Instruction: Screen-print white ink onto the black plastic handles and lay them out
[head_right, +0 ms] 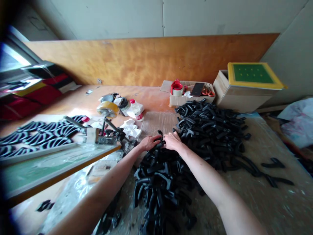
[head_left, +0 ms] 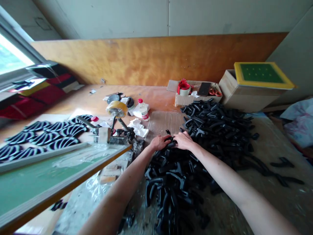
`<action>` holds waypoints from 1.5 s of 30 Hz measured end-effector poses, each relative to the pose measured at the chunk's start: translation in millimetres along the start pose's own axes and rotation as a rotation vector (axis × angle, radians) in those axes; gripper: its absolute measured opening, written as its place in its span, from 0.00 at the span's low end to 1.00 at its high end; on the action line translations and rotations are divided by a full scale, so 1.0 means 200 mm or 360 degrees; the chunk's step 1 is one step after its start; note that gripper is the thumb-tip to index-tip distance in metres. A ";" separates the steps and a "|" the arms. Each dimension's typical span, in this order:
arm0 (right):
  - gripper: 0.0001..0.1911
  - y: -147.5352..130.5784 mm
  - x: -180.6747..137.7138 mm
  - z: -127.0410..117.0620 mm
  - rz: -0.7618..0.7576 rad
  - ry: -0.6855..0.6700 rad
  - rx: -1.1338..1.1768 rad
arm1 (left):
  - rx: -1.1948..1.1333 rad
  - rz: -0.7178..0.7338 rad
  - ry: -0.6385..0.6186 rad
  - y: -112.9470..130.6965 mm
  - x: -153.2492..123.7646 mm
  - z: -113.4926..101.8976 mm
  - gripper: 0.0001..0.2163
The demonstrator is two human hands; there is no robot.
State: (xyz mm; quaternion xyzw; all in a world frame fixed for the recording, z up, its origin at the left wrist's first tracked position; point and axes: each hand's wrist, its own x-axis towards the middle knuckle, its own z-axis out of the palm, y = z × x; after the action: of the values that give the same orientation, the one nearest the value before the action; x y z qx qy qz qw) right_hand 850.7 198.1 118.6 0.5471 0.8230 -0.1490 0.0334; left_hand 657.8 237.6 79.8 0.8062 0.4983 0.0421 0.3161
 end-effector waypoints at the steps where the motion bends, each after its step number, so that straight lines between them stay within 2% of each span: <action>1: 0.19 -0.04 -0.08 0.02 -0.0033 0.0082 -0.0030 | 0.0032 0.0045 0.0029 0.04 -0.08 0.02 0.22; 5: 0.13 -0.16 -0.35 0.12 -0.0118 0.0406 -0.0019 | 0.0251 0.0275 0.0215 0.17 -0.41 0.11 0.26; 10: 0.05 -0.26 -0.59 0.23 -0.0181 0.0935 0.0156 | 0.0336 0.0408 0.0475 0.28 -0.74 0.20 0.26; 13: 0.08 -0.31 -0.72 0.24 0.0043 0.1198 0.0614 | 0.0334 0.0563 0.0497 0.32 -0.87 0.23 0.26; 16: 0.15 -0.33 -0.82 0.22 0.0435 0.1447 0.1327 | 0.0376 0.0606 0.0487 0.32 -0.96 0.26 0.26; 18: 0.18 -0.35 -0.86 0.20 0.0588 0.1603 0.1839 | 0.0379 0.0584 0.0464 0.30 -1.01 0.28 0.26; 20: 0.22 -0.39 -0.87 0.20 0.0608 0.1688 0.2198 | 0.0346 0.0576 0.0449 0.27 -1.07 0.29 0.26; 23: 0.28 -0.51 -0.83 0.21 0.0569 0.1605 0.2297 | 0.0273 0.0589 0.0448 0.20 -1.18 0.25 0.24; 27: 0.27 -0.80 -0.68 0.28 0.0371 0.1162 0.1995 | 0.0143 0.0666 0.0490 -0.01 -1.37 0.12 0.19; 30: 0.23 -1.14 -0.47 0.37 0.0065 0.0910 0.1635 | -0.0004 0.0688 0.0568 -0.28 -1.56 0.00 0.17; 34: 0.17 -1.63 -0.11 0.54 -0.0181 0.1011 0.1165 | -0.0201 0.0512 0.0656 -0.78 -1.85 -0.18 0.13; 37: 0.16 -1.91 0.15 0.65 -0.0262 0.1080 0.0876 | -0.0310 0.0260 0.0682 -1.14 -2.04 -0.32 0.12; 39: 0.16 -2.01 0.27 0.69 -0.0258 0.1066 0.0709 | -0.0408 0.0098 0.0682 -1.34 -2.13 -0.40 0.12; 41: 0.16 -2.05 0.34 0.72 -0.0194 0.1044 0.0576 | -0.0520 -0.0028 0.0663 -1.49 -2.18 -0.47 0.13; 43: 0.17 -2.07 0.39 0.73 -0.0127 0.1038 0.0493 | -0.0633 -0.0116 0.0618 -1.58 -2.21 -0.53 0.14; 45: 0.16 -2.08 0.42 0.74 -0.0093 0.1026 0.0451 | -0.0729 -0.0186 0.0576 -1.61 -2.21 -0.57 0.15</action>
State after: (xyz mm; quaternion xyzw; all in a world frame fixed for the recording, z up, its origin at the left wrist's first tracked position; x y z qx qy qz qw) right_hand 422.2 81.8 45.9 0.5414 0.7777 -0.0821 -0.3087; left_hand 143.3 21.8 101.4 0.6632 0.5697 0.2784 0.3977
